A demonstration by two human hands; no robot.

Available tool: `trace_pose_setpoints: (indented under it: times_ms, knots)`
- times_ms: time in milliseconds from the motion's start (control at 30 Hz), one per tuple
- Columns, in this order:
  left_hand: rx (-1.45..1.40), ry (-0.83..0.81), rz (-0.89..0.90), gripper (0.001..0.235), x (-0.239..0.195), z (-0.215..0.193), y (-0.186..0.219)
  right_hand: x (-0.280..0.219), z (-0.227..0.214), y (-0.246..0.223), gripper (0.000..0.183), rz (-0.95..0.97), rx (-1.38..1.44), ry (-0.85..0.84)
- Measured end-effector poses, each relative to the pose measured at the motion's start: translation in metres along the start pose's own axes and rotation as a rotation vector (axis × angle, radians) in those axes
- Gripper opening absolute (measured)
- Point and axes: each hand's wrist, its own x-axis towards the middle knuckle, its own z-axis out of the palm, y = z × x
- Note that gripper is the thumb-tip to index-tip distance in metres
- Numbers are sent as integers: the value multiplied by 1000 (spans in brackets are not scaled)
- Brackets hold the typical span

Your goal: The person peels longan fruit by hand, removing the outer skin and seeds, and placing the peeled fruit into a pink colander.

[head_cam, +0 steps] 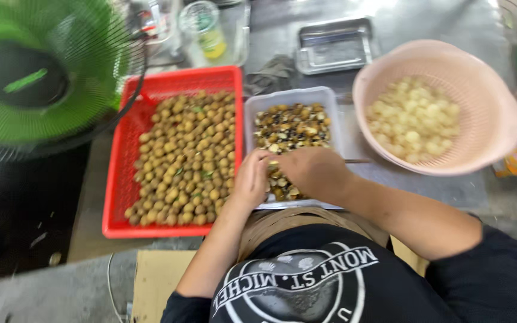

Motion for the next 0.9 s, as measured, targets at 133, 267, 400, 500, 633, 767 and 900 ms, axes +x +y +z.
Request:
trace_pose_setpoints:
  times_ms: [133, 267, 400, 500, 633, 767, 900]
  knots:
    - [-47, -55, -66, 48, -10, 6, -46, -7, 7, 1, 22, -135, -18, 9]
    - [-663, -220, -902, 59, -18, 13, -67, -15, 12, 1, 20, -186, -25, -55]
    - [-205, -316, -662, 79, -13, 18, -53, -18, 14, 3, 26, -142, 99, -37]
    - [172, -16, -256, 63, -7, 19, -21, -14, 16, 4, 13, 118, 138, -163]
    - [236, 21, -28, 61, 3, 14, 8, -1, 20, 26, 20, 256, 378, -443]
    - [147, 6, 141, 59, 7, 10, 6, 5, 30, 50, 31, 486, 903, -749]
    - [-45, 18, 77, 58, -1, 14, 7, 2, 37, 56, 30, 560, 1128, -862]
